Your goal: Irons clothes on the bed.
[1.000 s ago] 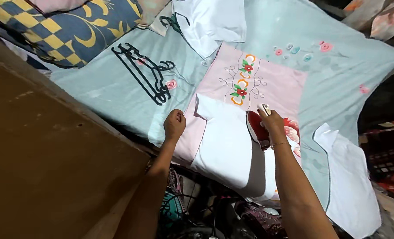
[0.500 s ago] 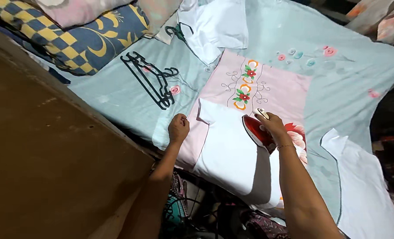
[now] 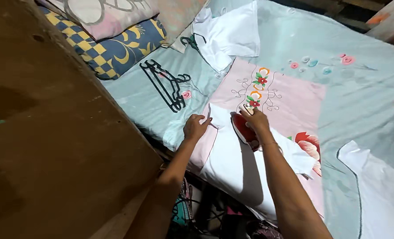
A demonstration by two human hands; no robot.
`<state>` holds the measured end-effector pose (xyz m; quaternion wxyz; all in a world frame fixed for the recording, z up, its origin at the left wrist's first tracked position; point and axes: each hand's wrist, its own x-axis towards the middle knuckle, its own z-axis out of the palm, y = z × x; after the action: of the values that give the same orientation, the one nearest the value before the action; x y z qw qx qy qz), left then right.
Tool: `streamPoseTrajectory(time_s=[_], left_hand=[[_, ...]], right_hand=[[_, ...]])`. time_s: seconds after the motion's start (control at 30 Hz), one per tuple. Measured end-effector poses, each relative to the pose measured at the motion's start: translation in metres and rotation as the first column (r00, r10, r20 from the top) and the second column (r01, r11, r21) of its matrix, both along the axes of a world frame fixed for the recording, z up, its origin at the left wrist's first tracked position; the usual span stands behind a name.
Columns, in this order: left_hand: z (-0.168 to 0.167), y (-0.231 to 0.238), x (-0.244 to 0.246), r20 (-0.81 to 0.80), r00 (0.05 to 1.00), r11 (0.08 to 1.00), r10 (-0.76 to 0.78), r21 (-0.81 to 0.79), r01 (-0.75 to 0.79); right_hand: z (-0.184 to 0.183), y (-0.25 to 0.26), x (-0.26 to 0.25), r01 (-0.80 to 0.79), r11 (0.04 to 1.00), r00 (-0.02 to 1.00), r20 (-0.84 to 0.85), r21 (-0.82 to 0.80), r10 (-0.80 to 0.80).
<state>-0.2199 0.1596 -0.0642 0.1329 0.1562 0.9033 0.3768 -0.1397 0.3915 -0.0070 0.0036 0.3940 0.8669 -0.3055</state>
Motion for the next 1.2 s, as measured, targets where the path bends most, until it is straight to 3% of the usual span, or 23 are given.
streamPoseTrajectory(time_s=[0.17, 0.37, 0.53, 0.7, 0.9, 1.03, 1.2], left_hand=[[-0.001, 0.020, 0.006, -0.008, 0.999, 0.999, 0.031, -0.039, -0.032], [0.010, 0.022, 0.008, 0.081, 0.996, 0.999, 0.047, -0.031, -0.044], [0.015, 0.018, 0.007, 0.120, 0.992, 0.999, 0.048, -0.010, -0.047], [0.012, 0.019, 0.006, 0.097, 0.995, 0.999, 0.020, -0.048, -0.016], [0.001, -0.001, -0.007, 0.137, 0.977, 0.986, -0.165, 0.057, 0.158], [-0.007, -0.004, -0.004, 0.131, 0.980, 0.983, -0.152, 0.119, 0.137], [-0.004, -0.018, -0.008, 0.144, 0.965, 0.966, -0.221, 0.167, 0.196]], right_hand=[[-0.017, 0.005, -0.024, 0.099, 0.994, 0.995, -0.003, 0.049, -0.099], [-0.010, 0.009, 0.008, -0.143, 0.987, 0.989, 0.020, -0.068, 0.144], [0.020, 0.004, 0.026, -0.177, 0.984, 0.984, 0.003, -0.021, 0.177], [0.020, -0.021, -0.002, -0.248, 0.967, 0.958, -0.159, -0.055, 0.237], [-0.008, -0.050, -0.068, -0.343, 0.939, 0.936, -0.074, 0.023, 0.343], [-0.007, -0.050, -0.073, -0.343, 0.939, 0.936, -0.091, -0.028, 0.340], [-0.007, -0.031, -0.062, -0.566, 0.814, 0.824, -0.074, -0.128, 0.562]])
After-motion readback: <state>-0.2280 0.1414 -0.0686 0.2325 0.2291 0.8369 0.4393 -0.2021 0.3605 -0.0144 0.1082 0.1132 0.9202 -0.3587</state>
